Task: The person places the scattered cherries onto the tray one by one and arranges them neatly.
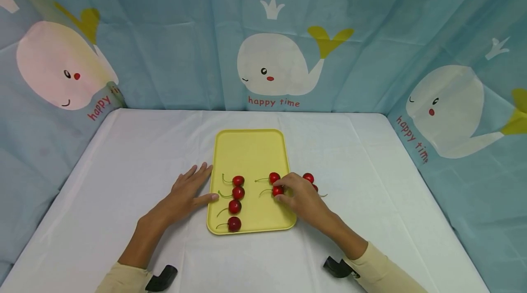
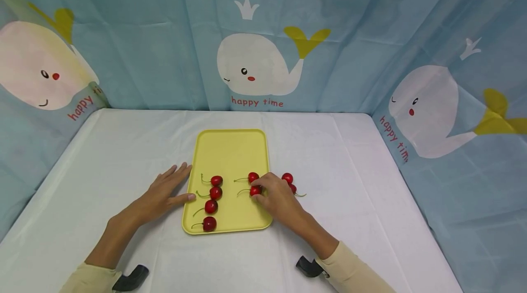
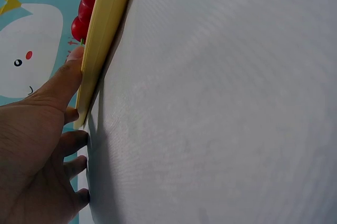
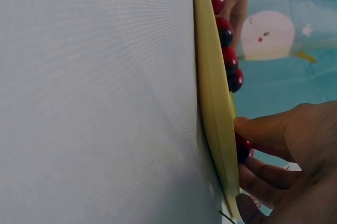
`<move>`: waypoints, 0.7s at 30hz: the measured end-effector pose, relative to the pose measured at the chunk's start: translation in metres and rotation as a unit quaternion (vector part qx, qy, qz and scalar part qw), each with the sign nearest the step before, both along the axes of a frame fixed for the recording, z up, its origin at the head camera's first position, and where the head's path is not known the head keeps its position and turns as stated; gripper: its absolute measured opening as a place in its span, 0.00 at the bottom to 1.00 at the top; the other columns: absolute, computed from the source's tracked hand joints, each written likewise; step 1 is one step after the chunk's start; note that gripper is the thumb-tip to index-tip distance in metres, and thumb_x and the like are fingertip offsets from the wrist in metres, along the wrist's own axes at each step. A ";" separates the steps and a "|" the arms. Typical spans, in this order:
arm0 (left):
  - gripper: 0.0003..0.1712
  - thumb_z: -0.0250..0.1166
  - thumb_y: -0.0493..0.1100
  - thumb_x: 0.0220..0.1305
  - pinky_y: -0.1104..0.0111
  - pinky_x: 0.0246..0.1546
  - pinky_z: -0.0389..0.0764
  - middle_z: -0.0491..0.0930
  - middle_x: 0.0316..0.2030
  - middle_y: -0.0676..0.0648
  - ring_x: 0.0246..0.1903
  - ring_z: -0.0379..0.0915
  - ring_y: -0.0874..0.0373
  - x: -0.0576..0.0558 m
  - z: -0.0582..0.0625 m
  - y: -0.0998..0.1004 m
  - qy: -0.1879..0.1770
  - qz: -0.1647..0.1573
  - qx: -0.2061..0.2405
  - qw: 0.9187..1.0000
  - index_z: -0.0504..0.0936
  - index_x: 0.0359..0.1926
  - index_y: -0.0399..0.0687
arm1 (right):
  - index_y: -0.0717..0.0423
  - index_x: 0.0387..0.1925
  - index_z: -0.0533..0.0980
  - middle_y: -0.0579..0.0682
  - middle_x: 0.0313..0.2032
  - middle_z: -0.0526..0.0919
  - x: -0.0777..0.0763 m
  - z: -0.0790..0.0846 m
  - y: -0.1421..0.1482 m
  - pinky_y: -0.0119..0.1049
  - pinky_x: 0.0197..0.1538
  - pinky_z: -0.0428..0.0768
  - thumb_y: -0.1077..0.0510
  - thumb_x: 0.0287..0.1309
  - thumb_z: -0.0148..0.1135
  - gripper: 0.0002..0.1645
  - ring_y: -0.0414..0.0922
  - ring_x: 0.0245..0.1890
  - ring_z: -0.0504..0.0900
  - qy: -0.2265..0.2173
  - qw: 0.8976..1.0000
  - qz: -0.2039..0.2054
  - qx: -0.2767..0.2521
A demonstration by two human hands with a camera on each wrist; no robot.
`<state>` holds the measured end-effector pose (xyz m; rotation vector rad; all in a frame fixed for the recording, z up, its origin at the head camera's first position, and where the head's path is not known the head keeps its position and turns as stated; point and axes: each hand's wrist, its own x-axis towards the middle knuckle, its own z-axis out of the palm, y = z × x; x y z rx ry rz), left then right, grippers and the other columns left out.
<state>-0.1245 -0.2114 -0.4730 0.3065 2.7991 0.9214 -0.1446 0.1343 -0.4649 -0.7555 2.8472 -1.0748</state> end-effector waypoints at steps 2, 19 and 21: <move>0.54 0.69 0.64 0.69 0.32 0.79 0.39 0.53 0.83 0.36 0.83 0.40 0.32 0.000 0.000 0.000 0.000 -0.001 0.000 1.000 0.58 0.84 0.44 | 0.55 0.49 0.88 0.46 0.45 0.88 0.000 0.000 0.000 0.40 0.52 0.87 0.62 0.55 0.81 0.18 0.42 0.46 0.85 -0.004 1.000 0.000 0.001; 0.54 0.70 0.63 0.69 0.32 0.78 0.38 0.52 0.83 0.35 0.83 0.38 0.32 -0.001 -0.004 -0.003 0.001 -0.004 0.005 1.000 0.57 0.84 0.43 | 0.54 0.50 0.88 0.44 0.46 0.87 0.002 0.001 0.005 0.39 0.52 0.86 0.63 0.55 0.81 0.19 0.42 0.47 0.84 0.011 1.000 0.004 -0.007; 0.55 0.69 0.64 0.69 0.31 0.78 0.38 0.52 0.83 0.35 0.83 0.38 0.32 -0.001 -0.004 -0.003 0.000 -0.004 0.005 1.000 0.57 0.84 0.43 | 0.54 0.50 0.87 0.45 0.47 0.87 0.002 0.001 0.006 0.39 0.51 0.86 0.63 0.55 0.81 0.19 0.42 0.46 0.84 0.016 1.000 0.005 -0.011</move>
